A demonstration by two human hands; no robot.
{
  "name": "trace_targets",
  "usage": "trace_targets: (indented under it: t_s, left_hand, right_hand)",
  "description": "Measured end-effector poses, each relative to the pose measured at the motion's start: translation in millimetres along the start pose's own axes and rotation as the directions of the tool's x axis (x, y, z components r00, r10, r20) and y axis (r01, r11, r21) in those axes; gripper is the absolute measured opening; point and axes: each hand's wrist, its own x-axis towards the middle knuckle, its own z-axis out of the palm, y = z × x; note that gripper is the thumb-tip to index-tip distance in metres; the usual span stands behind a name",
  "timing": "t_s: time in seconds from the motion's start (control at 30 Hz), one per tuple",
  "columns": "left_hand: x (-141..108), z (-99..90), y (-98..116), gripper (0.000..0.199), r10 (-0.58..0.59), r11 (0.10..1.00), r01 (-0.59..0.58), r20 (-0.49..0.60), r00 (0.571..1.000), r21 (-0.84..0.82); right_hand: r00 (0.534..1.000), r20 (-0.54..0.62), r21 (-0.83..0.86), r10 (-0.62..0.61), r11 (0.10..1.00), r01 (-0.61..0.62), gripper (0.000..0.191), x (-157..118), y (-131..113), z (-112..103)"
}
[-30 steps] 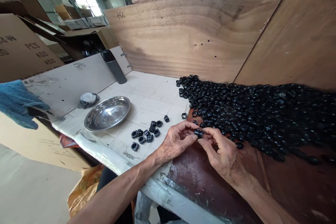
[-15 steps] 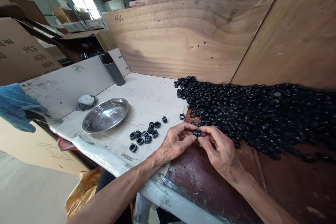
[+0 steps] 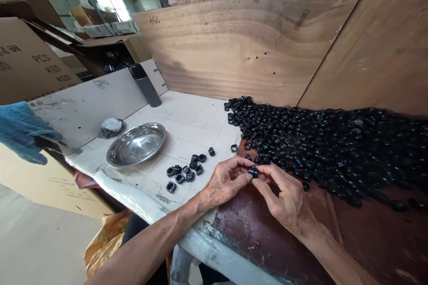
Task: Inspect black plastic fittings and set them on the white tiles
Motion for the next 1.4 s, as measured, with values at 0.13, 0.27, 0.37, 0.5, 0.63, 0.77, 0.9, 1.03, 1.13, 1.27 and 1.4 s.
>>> trace_targets:
  t_s: [0.13, 0.27, 0.37, 0.5, 0.63, 0.77, 0.9, 1.03, 1.13, 1.27, 1.4]
  left_hand:
    - [0.3, 0.6, -2.1, 0.040, -0.011, 0.998, 0.012, 0.017, 1.000, -0.065]
    - [0.7, -0.3, -4.6, 0.039, -0.017, 0.990, 0.019, 0.012, 1.000, -0.141]
    - [0.7, -0.8, -5.4, 0.039, -0.005, 0.999, 0.005, 0.000, 1.000, -0.047]
    - [0.6, -0.8, -3.3, 0.039, 0.006, 0.999, -0.007, -0.005, 1.000, -0.032]
    - [0.7, -1.0, -0.5, 0.040, -0.017, 0.999, 0.017, -0.004, 1.000, -0.043]
    - [0.9, -0.8, -0.9, 0.040, -0.037, 0.996, 0.037, 0.001, 0.999, -0.083]
    - [0.2, 0.4, 0.7, 0.041, -0.067, 0.993, 0.069, 0.022, 0.998, -0.099]
    - [-1.0, 1.6, 5.4, 0.039, -0.103, 0.985, 0.103, 0.006, 0.995, -0.140]
    - [-1.2, 0.7, 3.1, 0.039, -0.090, 0.986, 0.095, 0.041, 0.995, -0.136]
    - [-1.0, -5.7, -8.4, 0.028, 0.130, 0.966, -0.138, 0.049, 0.990, 0.216]
    - [-1.1, -11.0, -15.1, 0.030, 0.418, 0.689, -0.480, 0.243, 0.875, 0.543]
  right_hand:
    - [1.000, -0.023, -0.010, 0.020, 1.000, -0.020, 0.025, 0.0, 2.2, 1.1]
    - [0.996, -0.007, 0.022, -0.084, 0.996, 0.084, 0.015, -0.7, 0.6, 2.1]
    - [0.992, 0.087, 0.020, 0.094, 0.995, -0.096, 0.029, -0.9, -1.3, 2.2]
    - [0.996, 0.048, 0.062, 0.080, 0.995, -0.083, 0.020, -2.0, 0.0, 3.0]
    - [0.994, 0.040, 0.045, 0.099, 0.994, -0.101, 0.019, -4.7, 4.6, 4.9]
    - [0.999, -0.028, 0.049, -0.021, 0.999, 0.023, 0.015, -5.3, 5.7, 5.8]
    - [0.999, -0.021, 0.056, 0.031, 0.998, -0.030, 0.013, -2.8, 1.8, 4.1]
    - [0.994, -0.065, 0.076, -0.093, 0.992, 0.098, 0.011, -1.7, -1.3, 4.2]
    - [0.999, -0.031, 0.126, 0.012, 0.992, -0.008, 0.013, -2.8, -0.2, 7.3]
    - [0.899, 0.146, 0.378, 0.414, 0.816, -0.437, 0.027, -1.8, -2.7, 11.2]
    - [0.792, 0.352, 0.641, 0.499, 0.488, -0.593, 0.036, 1.5, -10.4, 11.9]
